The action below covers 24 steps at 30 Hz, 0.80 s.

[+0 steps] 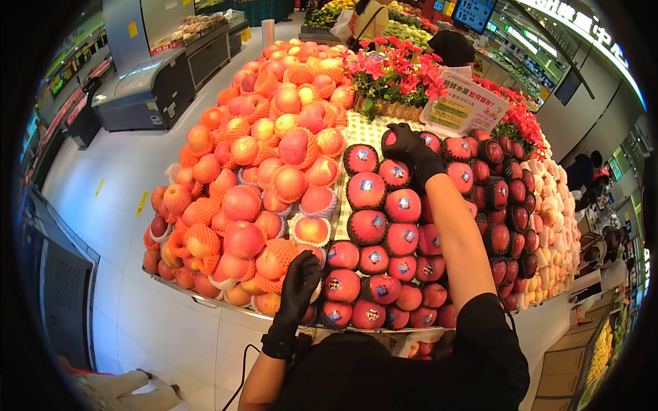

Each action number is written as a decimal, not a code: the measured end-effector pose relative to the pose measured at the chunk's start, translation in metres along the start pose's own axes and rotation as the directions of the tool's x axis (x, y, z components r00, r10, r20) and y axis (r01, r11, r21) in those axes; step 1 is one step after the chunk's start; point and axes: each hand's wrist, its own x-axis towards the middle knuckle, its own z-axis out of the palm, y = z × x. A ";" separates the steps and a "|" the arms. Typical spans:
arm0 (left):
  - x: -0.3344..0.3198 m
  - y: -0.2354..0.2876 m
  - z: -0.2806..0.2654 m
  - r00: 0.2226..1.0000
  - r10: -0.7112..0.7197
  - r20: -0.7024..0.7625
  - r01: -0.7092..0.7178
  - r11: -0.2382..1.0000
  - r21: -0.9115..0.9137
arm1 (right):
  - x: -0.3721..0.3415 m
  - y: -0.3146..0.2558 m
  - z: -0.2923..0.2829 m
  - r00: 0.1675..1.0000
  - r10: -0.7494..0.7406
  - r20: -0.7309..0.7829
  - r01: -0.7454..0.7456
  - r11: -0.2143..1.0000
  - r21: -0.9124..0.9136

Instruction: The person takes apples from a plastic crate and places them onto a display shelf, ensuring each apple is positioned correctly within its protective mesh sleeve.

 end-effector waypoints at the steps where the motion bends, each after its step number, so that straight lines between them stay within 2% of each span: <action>1: 0.003 0.001 0.001 1.000 0.004 0.000 -0.004 1.000 0.016 | 0.001 0.001 0.002 0.999 -0.010 -0.032 0.011 1.000 0.006; 7: -0.003 0.007 0.005 1.000 -0.001 -0.007 0.001 1.000 0.014 | -0.005 0.003 0.015 0.980 -0.024 -0.200 0.018 0.999 -0.030; 11: -0.006 0.006 0.007 1.000 0.010 0.008 -0.010 1.000 -0.001 | -0.016 0.004 0.009 0.978 -0.030 -0.206 0.039 0.998 0.042; 14: -0.008 0.009 0.008 1.000 -0.003 0.017 0.002 1.000 0.023 | -0.020 0.014 0.013 0.957 -0.014 -0.288 0.022 0.999 0.025; 17: -0.004 0.008 0.006 1.000 0.021 0.021 -0.021 1.000 -0.009 | -0.043 0.020 0.006 0.918 0.109 -0.382 -0.030 0.978 0.207; 18: -0.002 0.006 0.003 1.000 -0.027 0.015 0.028 0.998 -0.050 | -0.057 0.022 0.005 0.871 0.121 -0.477 0.045 0.946 0.322; 21: 0.003 0.011 0.002 0.998 -0.044 0.044 0.048 0.995 -0.090 | -0.095 0.037 0.017 0.764 0.245 -0.596 0.133 0.845 0.518; 22: 0.002 0.010 -0.001 0.999 -0.031 0.031 0.033 0.998 -0.057 | -0.111 0.041 0.015 0.759 0.169 -0.629 0.237 0.827 0.509; 24: 0.005 0.008 -0.005 1.000 0.009 0.003 -0.009 1.000 0.008 | -0.147 0.043 0.015 0.791 0.269 -0.550 0.116 0.817 0.565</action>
